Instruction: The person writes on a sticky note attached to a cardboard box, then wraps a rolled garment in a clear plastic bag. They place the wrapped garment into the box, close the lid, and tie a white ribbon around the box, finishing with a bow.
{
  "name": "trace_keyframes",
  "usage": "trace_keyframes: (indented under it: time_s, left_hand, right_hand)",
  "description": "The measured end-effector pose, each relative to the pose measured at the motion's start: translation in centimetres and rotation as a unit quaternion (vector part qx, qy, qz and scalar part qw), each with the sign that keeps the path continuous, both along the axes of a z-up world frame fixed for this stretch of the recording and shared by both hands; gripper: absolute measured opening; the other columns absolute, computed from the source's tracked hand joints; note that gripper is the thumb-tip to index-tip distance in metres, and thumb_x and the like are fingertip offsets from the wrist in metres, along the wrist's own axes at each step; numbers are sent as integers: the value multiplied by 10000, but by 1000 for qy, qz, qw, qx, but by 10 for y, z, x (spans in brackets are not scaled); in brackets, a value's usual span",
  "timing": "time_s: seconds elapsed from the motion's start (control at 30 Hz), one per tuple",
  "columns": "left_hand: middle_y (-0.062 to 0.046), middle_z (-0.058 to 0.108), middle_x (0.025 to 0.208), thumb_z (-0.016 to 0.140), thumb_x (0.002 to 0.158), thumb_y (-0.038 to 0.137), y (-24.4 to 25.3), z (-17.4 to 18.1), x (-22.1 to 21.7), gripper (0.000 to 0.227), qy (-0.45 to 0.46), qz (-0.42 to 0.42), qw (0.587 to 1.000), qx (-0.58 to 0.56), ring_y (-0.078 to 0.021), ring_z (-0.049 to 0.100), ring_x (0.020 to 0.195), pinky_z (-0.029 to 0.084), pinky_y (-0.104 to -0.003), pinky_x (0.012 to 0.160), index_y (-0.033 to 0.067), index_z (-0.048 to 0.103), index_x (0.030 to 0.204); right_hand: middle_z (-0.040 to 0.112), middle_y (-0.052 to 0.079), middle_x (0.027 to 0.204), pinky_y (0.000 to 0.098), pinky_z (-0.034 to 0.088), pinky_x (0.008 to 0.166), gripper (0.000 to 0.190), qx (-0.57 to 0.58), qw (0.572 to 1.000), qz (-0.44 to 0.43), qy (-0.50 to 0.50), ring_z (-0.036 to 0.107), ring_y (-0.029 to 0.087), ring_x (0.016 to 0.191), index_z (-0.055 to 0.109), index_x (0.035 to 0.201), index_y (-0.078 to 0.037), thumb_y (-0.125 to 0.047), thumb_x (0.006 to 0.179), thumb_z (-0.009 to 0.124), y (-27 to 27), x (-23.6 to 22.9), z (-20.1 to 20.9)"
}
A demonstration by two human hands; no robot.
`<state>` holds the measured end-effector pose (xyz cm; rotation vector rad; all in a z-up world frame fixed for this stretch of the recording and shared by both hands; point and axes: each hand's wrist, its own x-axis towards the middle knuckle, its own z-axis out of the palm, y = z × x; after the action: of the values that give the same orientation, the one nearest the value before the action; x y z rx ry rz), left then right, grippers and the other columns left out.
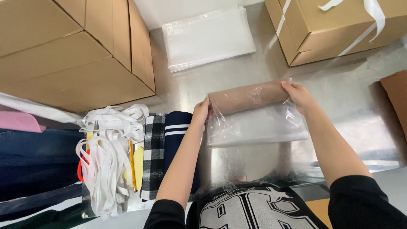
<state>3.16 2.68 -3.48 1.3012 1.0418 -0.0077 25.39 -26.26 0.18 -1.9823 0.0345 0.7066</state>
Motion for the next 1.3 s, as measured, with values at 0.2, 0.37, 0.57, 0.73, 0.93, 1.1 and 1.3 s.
trace_keyframes:
  time_s: [0.2, 0.37, 0.57, 0.73, 0.93, 1.1, 1.3]
  left_hand:
    - [-59, 631, 1111, 805, 940, 546, -21, 57, -20, 790, -75, 47, 991, -98, -148, 669, 871, 581, -226, 739, -60, 607, 1406]
    - [-57, 594, 1019, 848, 874, 617, -33, 75, -34, 816, -89, 4, 992, -93, -149, 628, 857, 521, -231, 720, -60, 656, 1286]
    - [-72, 662, 922, 887, 816, 651, -41, 37, -39, 747, -13, -47, 998, -50, -170, 642, 810, 517, -281, 691, 12, 752, 1179]
    - [-67, 731, 985, 857, 805, 693, -44, 37, -44, 778, 21, -61, 998, 6, -178, 697, 891, 564, -300, 764, 43, 779, 1226]
    - [-89, 769, 1081, 839, 854, 577, -28, -23, -42, 564, 18, -40, 997, 61, -234, 727, 1045, 605, -355, 797, 99, 806, 1152]
    - [-69, 750, 1081, 828, 901, 484, -14, -96, -30, 437, -15, 55, 996, 64, -213, 679, 1051, 586, -355, 798, 113, 800, 1129]
    - [-41, 726, 1016, 756, 973, 417, -23, -33, -21, 296, -57, 155, 986, 2, -206, 653, 1014, 566, -352, 848, 143, 801, 1078]
  right_hand:
    - [452, 334, 1578, 619, 396, 1147, 768, 64, 997, -28, 35, 420, 458, 1485, 413, 1571, 97, -460, 1102, 654, -10, -42, 51]
    - [469, 316, 1558, 610, 406, 1143, 741, 85, 994, -61, 43, 442, 436, 1474, 415, 1570, 84, -422, 1096, 678, -34, -67, 62]
    - [601, 225, 1393, 557, 499, 1042, 661, 74, 991, -85, 76, 586, 359, 1320, 534, 1487, 26, -413, 1044, 753, -63, -84, 26]
    - [646, 222, 1312, 550, 526, 996, 590, 74, 993, -74, 61, 627, 348, 1259, 605, 1393, 19, -401, 1028, 799, -68, -84, -2]
    - [656, 265, 1281, 541, 533, 985, 527, 45, 998, -44, 9, 624, 387, 1258, 647, 1332, 70, -299, 992, 807, -44, -90, 29]
    - [663, 278, 1282, 580, 525, 995, 537, 44, 998, -51, 18, 627, 426, 1269, 671, 1330, 37, -373, 1016, 818, -39, -71, 17]
    - [713, 82, 1102, 482, 585, 839, 330, 69, 990, -117, 35, 712, 251, 987, 751, 1218, -156, -422, 1030, 803, -56, -30, -39]
